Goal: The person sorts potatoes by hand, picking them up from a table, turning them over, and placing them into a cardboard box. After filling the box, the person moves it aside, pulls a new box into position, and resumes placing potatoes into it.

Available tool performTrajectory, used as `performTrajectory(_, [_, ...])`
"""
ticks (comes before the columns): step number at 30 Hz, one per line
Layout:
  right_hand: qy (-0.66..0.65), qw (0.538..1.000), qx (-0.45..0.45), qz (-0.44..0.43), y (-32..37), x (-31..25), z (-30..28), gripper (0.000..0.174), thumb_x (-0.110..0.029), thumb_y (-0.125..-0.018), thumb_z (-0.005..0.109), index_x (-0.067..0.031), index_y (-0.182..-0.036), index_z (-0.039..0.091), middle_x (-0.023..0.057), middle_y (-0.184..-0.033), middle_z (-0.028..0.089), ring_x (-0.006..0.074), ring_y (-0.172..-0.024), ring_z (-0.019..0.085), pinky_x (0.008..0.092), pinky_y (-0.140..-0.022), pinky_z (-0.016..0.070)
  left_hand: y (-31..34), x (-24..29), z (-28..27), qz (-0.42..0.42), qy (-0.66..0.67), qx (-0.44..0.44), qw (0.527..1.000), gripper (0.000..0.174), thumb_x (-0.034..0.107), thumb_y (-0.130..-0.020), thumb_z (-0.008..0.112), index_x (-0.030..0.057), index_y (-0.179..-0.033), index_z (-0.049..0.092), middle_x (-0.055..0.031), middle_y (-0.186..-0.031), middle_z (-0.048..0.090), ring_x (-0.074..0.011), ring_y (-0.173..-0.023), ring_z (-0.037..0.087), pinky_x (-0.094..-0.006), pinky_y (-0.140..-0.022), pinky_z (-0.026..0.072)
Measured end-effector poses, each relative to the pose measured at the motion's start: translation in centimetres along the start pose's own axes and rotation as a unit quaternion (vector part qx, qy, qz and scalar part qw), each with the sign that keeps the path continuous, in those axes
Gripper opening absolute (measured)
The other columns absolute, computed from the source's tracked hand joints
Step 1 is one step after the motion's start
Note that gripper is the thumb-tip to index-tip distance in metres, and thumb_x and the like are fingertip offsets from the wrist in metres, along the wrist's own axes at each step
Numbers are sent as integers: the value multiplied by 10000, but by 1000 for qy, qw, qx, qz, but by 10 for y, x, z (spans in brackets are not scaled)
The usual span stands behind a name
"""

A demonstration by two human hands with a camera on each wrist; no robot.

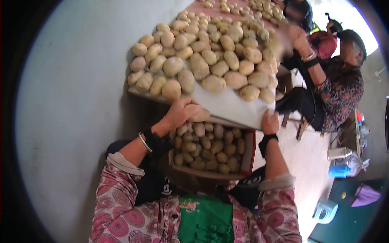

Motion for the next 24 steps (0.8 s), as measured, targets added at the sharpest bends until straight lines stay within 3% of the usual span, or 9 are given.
performTrajectory(3, [25,999,-7,29,-1,-1,1,551,-480,-865,415,13,-1094,502,273,-1090,578,406,-1041,545,461,-878,417,4,-15,7,38,-189,-34,981,339,312,-853,563,24,-1030,595,-29,-785,605,-76,-699,541,-231,-561,462])
performTrajectory(6, [31,999,-17,36,-5,3,3,654,-562,-859,349,28,-1108,483,309,-1085,567,438,-1052,530,487,-903,395,7,-27,3,-14,-200,-48,978,360,313,-846,571,17,-1052,592,-42,-855,614,-110,-755,558,-259,-632,479])
performTrajectory(11, [24,998,-35,46,-2,-2,-3,658,-554,-858,350,40,-1107,483,309,-1106,558,431,-1076,522,474,-923,383,8,-56,13,-77,-244,-92,962,351,269,-856,558,19,-1102,576,-70,-912,620,-153,-793,571,-287,-718,478])
performTrajectory(13, [36,998,-29,47,-1,-3,-6,623,-530,-861,365,32,-1100,487,289,-1096,570,416,-1068,531,471,-910,393,7,-73,24,47,-237,-137,961,347,284,-834,564,7,-1041,600,-128,-847,624,-200,-744,612,-313,-679,492])
performTrajectory(16, [34,998,-27,48,-2,-3,-3,591,-506,-863,390,24,-1100,496,269,-1081,584,412,-1044,546,471,-895,408,10,-73,49,63,-227,-160,958,354,246,-818,582,12,-1083,586,-148,-864,631,-244,-779,626,-326,-706,488])
performTrajectory(18, [45,997,-24,56,-3,-2,-3,599,-509,-863,392,25,-1116,494,266,-1093,582,405,-1050,546,467,-900,409,17,-57,72,50,-218,-253,941,405,224,-845,581,26,-1193,522,-109,-959,614,-150,-851,599,-278,-739,478])
performTrajectory(20, [44,997,-16,56,-3,-3,-1,612,-516,-861,394,24,-1132,490,260,-1103,582,398,-1057,546,463,-908,406,24,-44,87,-4,-238,-313,919,450,170,-823,612,24,-1230,486,-120,-991,609,-142,-893,606,-287,-749,486])
performTrajectory(21, [41,998,-14,54,-3,-2,0,622,-523,-861,395,24,-1142,488,252,-1107,584,392,-1061,545,464,-907,404,28,-43,93,74,-102,-284,951,465,97,-803,615,24,-1238,469,-122,-1005,601,-150,-895,614,-293,-742,493])
performTrajectory(24, [41,998,-23,42,0,-5,-5,614,-530,-864,372,24,-1095,502,256,-1088,588,392,-1049,547,466,-888,404,20,-22,90,170,-149,-229,947,444,44,-798,589,23,-1225,469,-111,-997,591,-173,-878,621,-295,-733,499])
Point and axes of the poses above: each hand's wrist, its own y-axis away from the middle knuckle, its own z-axis out of the palm, x = y × z, the point moved 3 cm from there along -y, towards the middle knuckle
